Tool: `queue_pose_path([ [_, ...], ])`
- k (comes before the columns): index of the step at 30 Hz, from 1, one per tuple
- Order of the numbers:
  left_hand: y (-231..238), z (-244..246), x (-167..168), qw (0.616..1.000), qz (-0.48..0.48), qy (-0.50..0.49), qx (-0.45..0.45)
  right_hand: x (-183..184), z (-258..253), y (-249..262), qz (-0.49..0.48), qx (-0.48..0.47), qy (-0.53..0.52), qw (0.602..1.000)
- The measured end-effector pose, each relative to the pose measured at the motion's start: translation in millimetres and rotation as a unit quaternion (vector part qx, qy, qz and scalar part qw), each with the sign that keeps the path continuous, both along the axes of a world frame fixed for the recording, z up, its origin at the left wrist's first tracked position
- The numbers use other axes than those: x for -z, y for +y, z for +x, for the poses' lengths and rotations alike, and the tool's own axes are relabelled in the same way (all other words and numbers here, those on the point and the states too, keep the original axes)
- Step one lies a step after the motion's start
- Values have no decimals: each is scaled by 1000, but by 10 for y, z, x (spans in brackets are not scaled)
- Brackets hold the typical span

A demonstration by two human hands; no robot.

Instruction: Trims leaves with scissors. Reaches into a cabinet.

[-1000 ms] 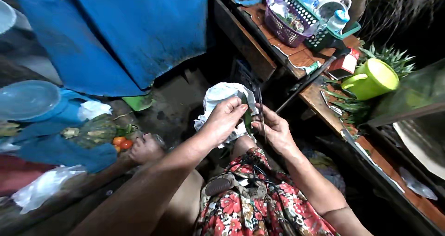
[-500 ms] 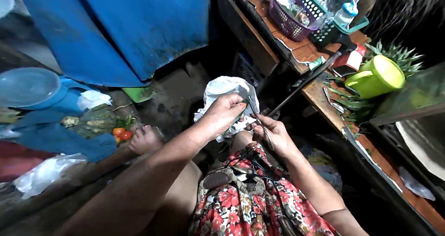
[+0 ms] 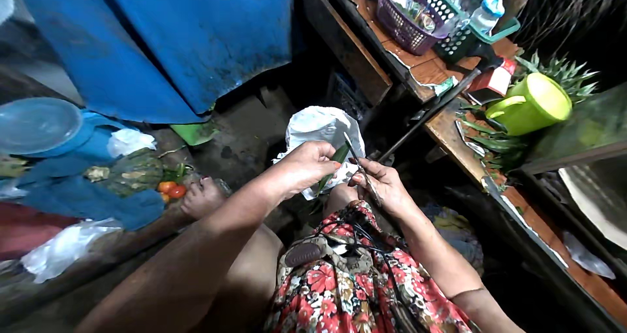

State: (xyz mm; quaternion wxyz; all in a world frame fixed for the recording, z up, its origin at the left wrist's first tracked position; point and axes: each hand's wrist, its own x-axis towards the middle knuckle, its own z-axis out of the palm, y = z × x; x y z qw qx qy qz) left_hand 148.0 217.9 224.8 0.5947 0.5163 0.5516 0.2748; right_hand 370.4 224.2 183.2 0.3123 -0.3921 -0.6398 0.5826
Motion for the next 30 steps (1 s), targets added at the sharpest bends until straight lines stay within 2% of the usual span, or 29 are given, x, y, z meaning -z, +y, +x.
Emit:
queue_pose_path([
  [5, 9, -41, -19, 1000, -6, 26, 12, 68, 36, 35, -14, -2, 11, 1000],
  [10, 18, -46, -40, 1000, 4, 9, -30, 93, 38, 19, -31, 13, 0, 999],
  [13, 28, -36, -56, 999, 3, -4, -51, 99, 55, 7, -23, -18, -17, 999],
  [20, 27, 11, -43, 1000, -22, 13, 10, 60, -5, 3, -21, -26, -22, 999],
  [30, 13, -46, -81, 999, -34, 11, 11, 84, 4, 5, -24, 4, 7, 1000],
])
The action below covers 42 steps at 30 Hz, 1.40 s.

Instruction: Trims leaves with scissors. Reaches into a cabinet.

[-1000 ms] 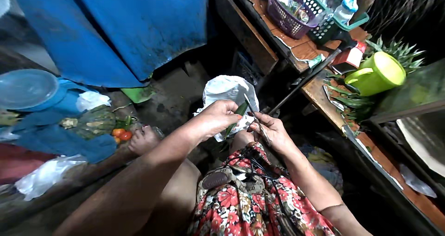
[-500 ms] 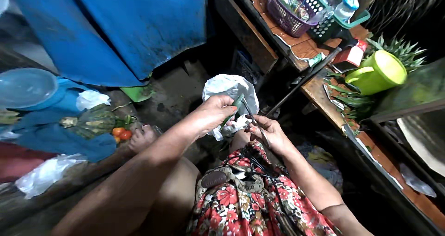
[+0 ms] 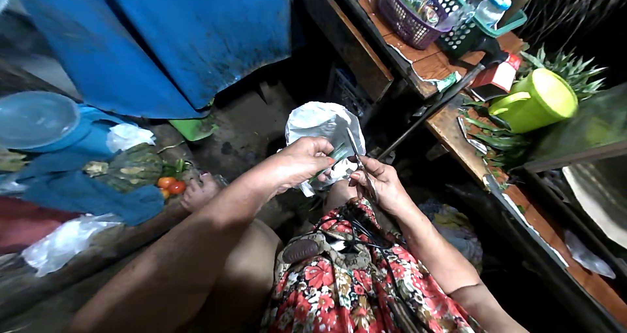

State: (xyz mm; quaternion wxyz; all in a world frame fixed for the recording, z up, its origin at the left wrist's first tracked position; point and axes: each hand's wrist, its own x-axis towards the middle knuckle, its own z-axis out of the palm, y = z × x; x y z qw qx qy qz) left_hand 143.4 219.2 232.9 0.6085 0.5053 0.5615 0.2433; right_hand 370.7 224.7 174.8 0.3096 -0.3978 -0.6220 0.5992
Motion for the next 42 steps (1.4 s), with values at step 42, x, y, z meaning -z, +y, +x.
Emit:
queue_pose_path([
  [42, 64, -8, 62, 1000, 0, 25, 9, 88, 8, -32, -8, -34, -34, 999],
])
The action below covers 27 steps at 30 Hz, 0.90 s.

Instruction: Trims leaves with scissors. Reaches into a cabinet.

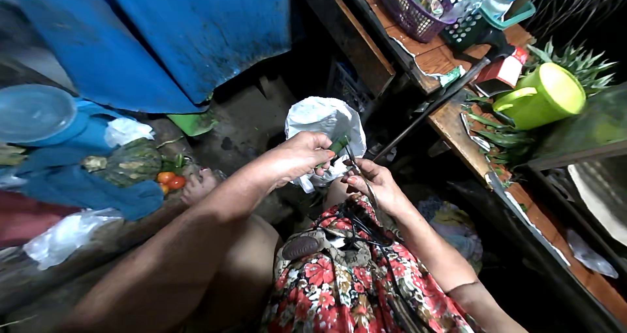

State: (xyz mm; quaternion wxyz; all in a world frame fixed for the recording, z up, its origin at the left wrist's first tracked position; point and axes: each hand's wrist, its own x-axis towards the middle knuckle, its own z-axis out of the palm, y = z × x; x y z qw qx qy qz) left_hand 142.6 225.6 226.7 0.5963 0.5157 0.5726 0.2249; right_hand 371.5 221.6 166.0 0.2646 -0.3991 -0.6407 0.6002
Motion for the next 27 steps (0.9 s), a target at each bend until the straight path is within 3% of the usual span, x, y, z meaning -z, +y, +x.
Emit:
queue_pose_path([
  [5, -16, 28, 2, 999, -4, 3, 35, -26, -23, 8, 26, 8, 4, 1000],
  [19, 0, -35, 22, 1000, 17, 5, -6, 15, -2, 26, 2, 46, 51, 998],
  [27, -20, -1, 37, 996, 67, -60, -3, 59, -8, 27, -20, -3, 28, 999],
])
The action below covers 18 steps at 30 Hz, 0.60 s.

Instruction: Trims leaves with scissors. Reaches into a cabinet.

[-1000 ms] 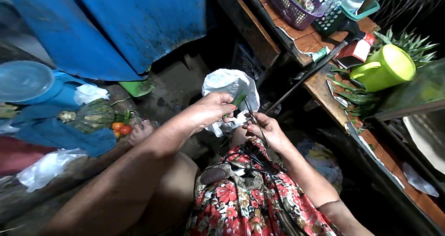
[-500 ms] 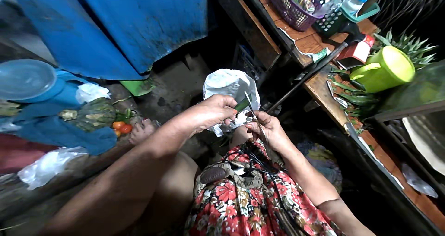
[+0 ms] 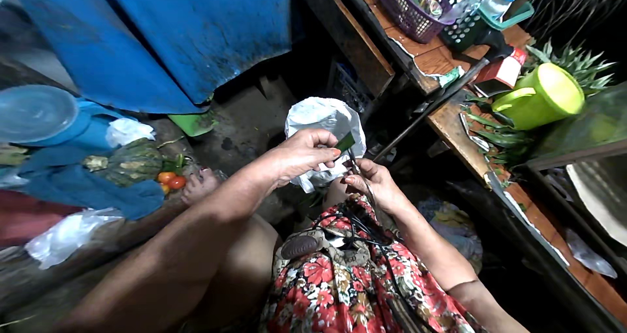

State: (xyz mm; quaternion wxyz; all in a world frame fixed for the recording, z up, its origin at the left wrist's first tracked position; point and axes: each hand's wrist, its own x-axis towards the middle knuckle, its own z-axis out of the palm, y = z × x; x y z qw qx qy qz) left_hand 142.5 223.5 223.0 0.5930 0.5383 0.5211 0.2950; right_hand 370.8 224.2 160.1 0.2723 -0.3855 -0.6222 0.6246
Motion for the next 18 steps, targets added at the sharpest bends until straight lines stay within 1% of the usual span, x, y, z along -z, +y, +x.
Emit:
queue_pose_path([
  [3, 3, 41, 93, 996, 33, -76, 43, 13, -13, -38, -11, -45, 47, 998],
  [7, 22, 68, 169, 982, 33, -178, 55, 0, -29, -55, -20, -42, 82, 996],
  [10, 16, 78, 156, 973, 35, -219, 57, -30, -26, -68, -54, -48, 123, 990],
  [14, -7, 66, 138, 960, 60, -269, 54, 11, 11, -52, -123, -87, 212, 966],
  [16, -8, 41, 141, 956, 72, -280, 48, 30, 34, -51, -130, -93, 225, 961],
  [18, -11, 26, 134, 958, 75, -272, 42, 36, 45, -58, -114, -79, 214, 967],
])
